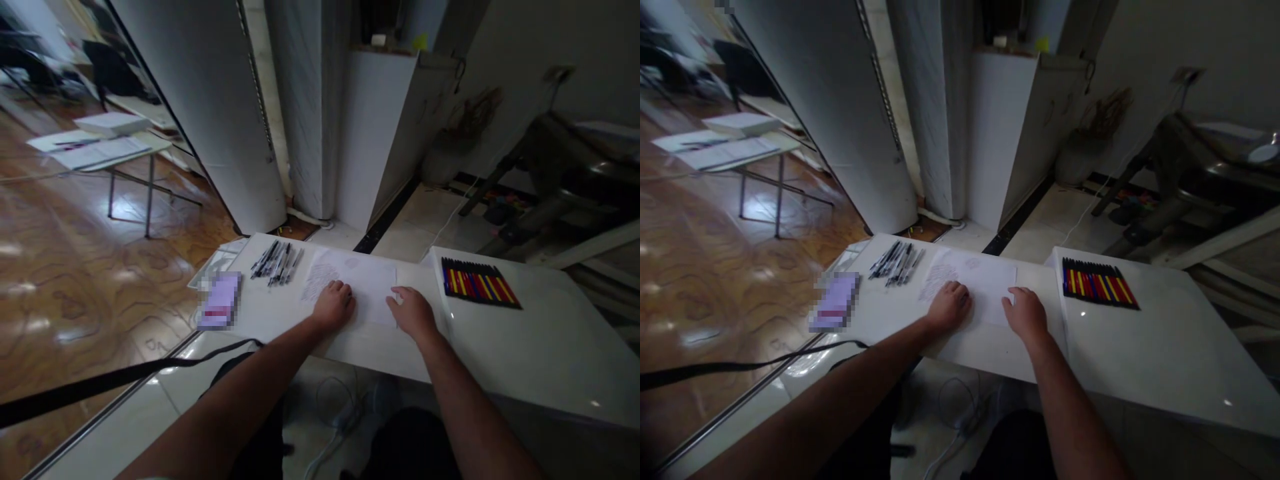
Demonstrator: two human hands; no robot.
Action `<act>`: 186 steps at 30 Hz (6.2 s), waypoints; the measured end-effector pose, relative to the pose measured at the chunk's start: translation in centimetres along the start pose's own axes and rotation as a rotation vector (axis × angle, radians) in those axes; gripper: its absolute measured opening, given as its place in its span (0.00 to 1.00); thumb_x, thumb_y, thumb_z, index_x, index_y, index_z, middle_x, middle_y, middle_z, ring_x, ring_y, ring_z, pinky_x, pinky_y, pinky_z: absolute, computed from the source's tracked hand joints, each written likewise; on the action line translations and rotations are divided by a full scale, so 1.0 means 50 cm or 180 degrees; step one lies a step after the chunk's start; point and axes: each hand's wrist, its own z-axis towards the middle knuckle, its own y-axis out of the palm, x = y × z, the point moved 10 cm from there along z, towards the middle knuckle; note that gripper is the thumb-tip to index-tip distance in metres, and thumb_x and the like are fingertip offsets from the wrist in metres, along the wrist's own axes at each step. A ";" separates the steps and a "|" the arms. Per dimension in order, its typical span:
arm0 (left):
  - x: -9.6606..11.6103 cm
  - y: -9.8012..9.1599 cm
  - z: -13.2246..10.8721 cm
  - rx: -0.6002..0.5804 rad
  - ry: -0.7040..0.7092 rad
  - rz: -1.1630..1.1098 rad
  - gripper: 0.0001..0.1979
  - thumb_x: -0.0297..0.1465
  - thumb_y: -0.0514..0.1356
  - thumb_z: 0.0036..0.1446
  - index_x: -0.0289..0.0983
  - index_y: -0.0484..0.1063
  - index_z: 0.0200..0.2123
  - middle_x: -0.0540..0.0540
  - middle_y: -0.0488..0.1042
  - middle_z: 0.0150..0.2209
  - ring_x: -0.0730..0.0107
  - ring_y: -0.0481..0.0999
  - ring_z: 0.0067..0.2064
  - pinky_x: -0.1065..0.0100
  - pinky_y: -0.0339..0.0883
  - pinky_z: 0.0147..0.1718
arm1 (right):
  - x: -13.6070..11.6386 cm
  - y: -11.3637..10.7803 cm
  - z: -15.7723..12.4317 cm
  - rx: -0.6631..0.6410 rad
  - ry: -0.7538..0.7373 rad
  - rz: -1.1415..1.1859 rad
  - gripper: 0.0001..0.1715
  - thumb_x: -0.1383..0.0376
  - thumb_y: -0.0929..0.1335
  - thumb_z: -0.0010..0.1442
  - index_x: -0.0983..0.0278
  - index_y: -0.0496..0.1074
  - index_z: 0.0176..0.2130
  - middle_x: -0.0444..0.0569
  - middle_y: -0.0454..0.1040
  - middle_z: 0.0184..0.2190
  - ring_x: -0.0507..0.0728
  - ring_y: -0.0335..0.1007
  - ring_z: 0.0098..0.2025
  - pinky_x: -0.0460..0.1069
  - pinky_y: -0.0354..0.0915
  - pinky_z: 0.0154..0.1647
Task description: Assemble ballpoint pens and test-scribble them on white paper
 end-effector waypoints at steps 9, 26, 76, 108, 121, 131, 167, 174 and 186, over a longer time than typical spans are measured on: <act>-0.069 -0.050 -0.068 -0.0052 -0.0040 0.0226 0.11 0.34 0.55 0.59 0.36 0.73 0.41 0.39 0.72 0.44 0.56 0.68 0.49 0.57 0.63 0.48 | -0.078 0.063 -0.056 -0.0364 -0.0171 -0.0940 0.22 0.58 0.67 0.58 0.67 0.75 0.48 0.58 0.75 0.50 0.65 0.68 0.51 0.54 0.61 0.53; -0.416 -0.226 -0.119 0.0695 -0.1981 0.0352 0.16 0.28 0.50 0.60 0.33 0.75 0.45 0.33 0.74 0.44 0.52 0.70 0.48 0.59 0.63 0.44 | -0.093 0.064 -0.120 0.0637 -0.0328 -0.0956 0.20 0.60 0.63 0.61 0.65 0.74 0.48 0.56 0.73 0.51 0.64 0.65 0.51 0.57 0.58 0.52; -0.463 -0.185 -0.129 0.0150 -0.2547 0.0224 0.17 0.28 0.56 0.53 0.32 0.72 0.46 0.31 0.77 0.43 0.49 0.76 0.46 0.60 0.69 0.40 | -0.088 0.066 -0.128 0.0950 -0.0603 -0.0856 0.18 0.60 0.65 0.60 0.66 0.75 0.46 0.55 0.75 0.49 0.64 0.66 0.49 0.57 0.59 0.50; -0.168 -0.099 -0.095 -0.0244 -0.1522 -0.1473 0.09 0.27 0.60 0.48 0.35 0.76 0.35 0.44 0.79 0.34 0.65 0.75 0.36 0.69 0.65 0.35 | -0.070 -0.005 -0.059 0.1380 0.0372 0.1150 0.18 0.56 0.68 0.54 0.66 0.78 0.39 0.56 0.78 0.38 0.61 0.73 0.39 0.58 0.67 0.45; -0.124 -0.078 -0.104 -0.0410 -0.0863 -0.1738 0.11 0.31 0.60 0.47 0.36 0.76 0.36 0.48 0.76 0.32 0.71 0.71 0.32 0.71 0.62 0.30 | -0.127 0.124 0.006 0.0291 0.1680 0.4415 0.25 0.56 0.81 0.33 0.66 0.73 0.29 0.44 0.74 0.22 0.50 0.70 0.21 0.42 0.67 0.18; -0.138 -0.054 -0.151 -0.0344 -0.1072 -0.2214 0.17 0.40 0.65 0.46 0.36 0.76 0.37 0.49 0.75 0.31 0.72 0.69 0.31 0.71 0.61 0.30 | -0.198 0.142 -0.021 -0.0172 0.1562 0.4168 0.28 0.56 0.82 0.29 0.67 0.74 0.28 0.45 0.73 0.22 0.50 0.70 0.22 0.43 0.69 0.19; -0.110 -0.012 -0.086 -0.0519 -0.0890 -0.3496 0.12 0.37 0.64 0.48 0.33 0.74 0.27 0.53 0.66 0.20 0.78 0.60 0.23 0.72 0.53 0.24 | -0.211 0.118 -0.017 -0.0284 0.0928 0.3699 0.18 0.55 0.76 0.41 0.66 0.72 0.23 0.41 0.68 0.14 0.49 0.61 0.16 0.44 0.58 0.18; -0.104 -0.026 -0.086 -0.0750 -0.0577 -0.3626 0.14 0.37 0.60 0.54 0.31 0.75 0.27 0.45 0.77 0.30 0.72 0.72 0.33 0.71 0.61 0.33 | -0.224 0.125 -0.014 -0.0412 0.0897 0.3858 0.17 0.56 0.77 0.42 0.66 0.73 0.24 0.42 0.69 0.15 0.49 0.61 0.17 0.44 0.58 0.18; -0.142 -0.024 -0.095 -0.0255 -0.0794 -0.4047 0.17 0.33 0.70 0.39 0.33 0.68 0.31 0.52 0.69 0.27 0.78 0.66 0.27 0.74 0.58 0.26 | -0.224 0.128 -0.015 -0.0285 0.1010 0.3980 0.16 0.58 0.78 0.41 0.66 0.74 0.25 0.42 0.70 0.18 0.48 0.63 0.20 0.44 0.60 0.20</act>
